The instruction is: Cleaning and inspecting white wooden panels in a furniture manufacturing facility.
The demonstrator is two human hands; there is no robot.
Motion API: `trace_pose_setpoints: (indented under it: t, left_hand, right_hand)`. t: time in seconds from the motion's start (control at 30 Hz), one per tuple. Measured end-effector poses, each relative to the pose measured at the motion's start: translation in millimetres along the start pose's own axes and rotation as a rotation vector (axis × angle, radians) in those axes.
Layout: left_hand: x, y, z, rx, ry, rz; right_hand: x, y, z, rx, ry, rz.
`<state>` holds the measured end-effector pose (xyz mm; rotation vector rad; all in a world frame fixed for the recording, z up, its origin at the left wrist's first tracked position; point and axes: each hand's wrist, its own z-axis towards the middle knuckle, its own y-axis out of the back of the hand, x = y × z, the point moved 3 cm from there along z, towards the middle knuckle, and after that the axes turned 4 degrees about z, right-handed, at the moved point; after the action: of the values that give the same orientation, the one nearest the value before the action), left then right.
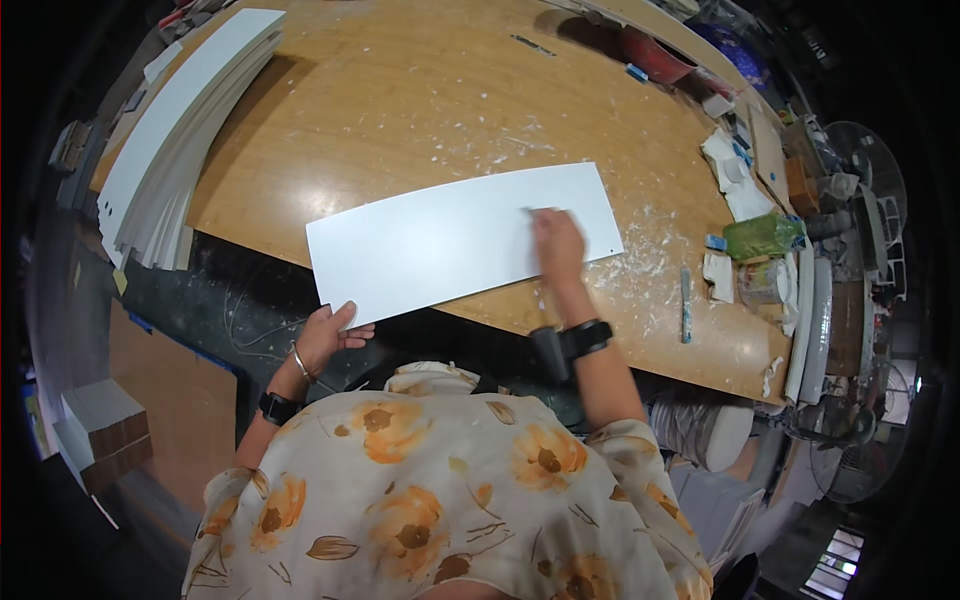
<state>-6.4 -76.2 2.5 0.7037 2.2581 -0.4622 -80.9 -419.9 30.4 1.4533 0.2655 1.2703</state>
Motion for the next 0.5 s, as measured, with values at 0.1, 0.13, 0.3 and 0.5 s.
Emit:
trace_pose_setpoints:
  t: [0.1,0.13,0.3,0.5]
  left_hand:
    - [0,-1,-1,0.022,-0.027,-0.009]
    - [1,2,-1,0.02,-0.008,-0.003]
    - [-2,6,-3,0.018,0.012,0.042]
    - [1,2,2,0.065,-0.011,0.057]
  right_hand:
    - [85,-35,-47,0.164,0.339,0.19]
    - [105,-39,-53,0.273,0.34,0.152]
    - [3,-7,6,-0.072,0.009,0.034]
    - [-32,20,13,-0.132,-0.148,-0.079]
